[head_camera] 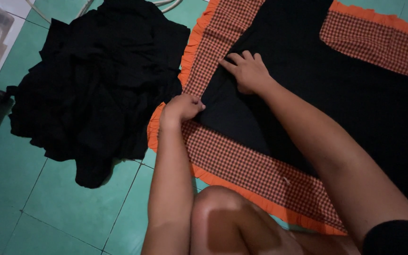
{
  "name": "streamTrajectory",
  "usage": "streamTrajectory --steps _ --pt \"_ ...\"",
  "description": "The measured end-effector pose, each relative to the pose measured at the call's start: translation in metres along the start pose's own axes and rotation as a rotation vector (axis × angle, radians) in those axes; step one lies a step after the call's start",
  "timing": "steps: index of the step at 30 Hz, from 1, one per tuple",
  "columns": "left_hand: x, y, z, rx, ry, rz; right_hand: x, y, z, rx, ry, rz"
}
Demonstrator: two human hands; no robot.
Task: The person folds a black piece of clothing on a checkered mat. They smooth the fabric with their hands, fold the sides inward, and then fold the bottom section up to create a neat rectangular shape.
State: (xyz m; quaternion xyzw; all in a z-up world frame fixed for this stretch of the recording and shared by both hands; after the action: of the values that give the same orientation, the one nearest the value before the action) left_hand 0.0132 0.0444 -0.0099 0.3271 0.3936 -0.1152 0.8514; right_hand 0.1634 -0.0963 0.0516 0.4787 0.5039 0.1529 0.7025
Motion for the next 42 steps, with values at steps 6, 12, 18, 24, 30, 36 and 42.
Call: streamTrajectory --steps 6,12,18,24,30,36,42 --pt "-0.007 0.003 0.009 0.111 0.015 0.023 0.057 -0.018 0.015 0.016 0.179 0.516" --pt "-0.031 0.012 0.026 0.043 0.177 0.066 0.078 -0.015 0.011 0.091 0.247 0.3" --pt "-0.017 0.008 0.021 0.132 0.223 0.031 0.087 -0.018 0.021 0.057 0.218 0.285" --pt "-0.03 0.013 0.02 0.048 0.253 0.033 0.104 -0.013 0.027 0.075 0.207 0.306" --pt "-0.016 0.007 0.008 0.045 0.305 0.085 0.116 -0.025 0.022 0.179 0.259 0.378" --pt "-0.028 0.011 0.015 -0.009 0.341 0.084 0.107 -0.032 0.025 0.305 0.325 0.424" --pt "0.006 0.003 -0.008 -0.001 -0.106 0.19 0.028 -0.003 0.003 0.007 0.35 0.472"
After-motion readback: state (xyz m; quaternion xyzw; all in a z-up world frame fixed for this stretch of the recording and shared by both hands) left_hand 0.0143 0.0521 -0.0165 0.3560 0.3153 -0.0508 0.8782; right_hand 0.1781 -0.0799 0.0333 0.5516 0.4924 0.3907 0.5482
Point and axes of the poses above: each hand's wrist, its own x-axis towards the middle knuckle, its own y-axis out of the back of the hand, z = x × y, the point moved 5 cm from there along x, towards the middle knuckle, and after that the axes turned 14 degrees about -z, right-handed, at the moved point
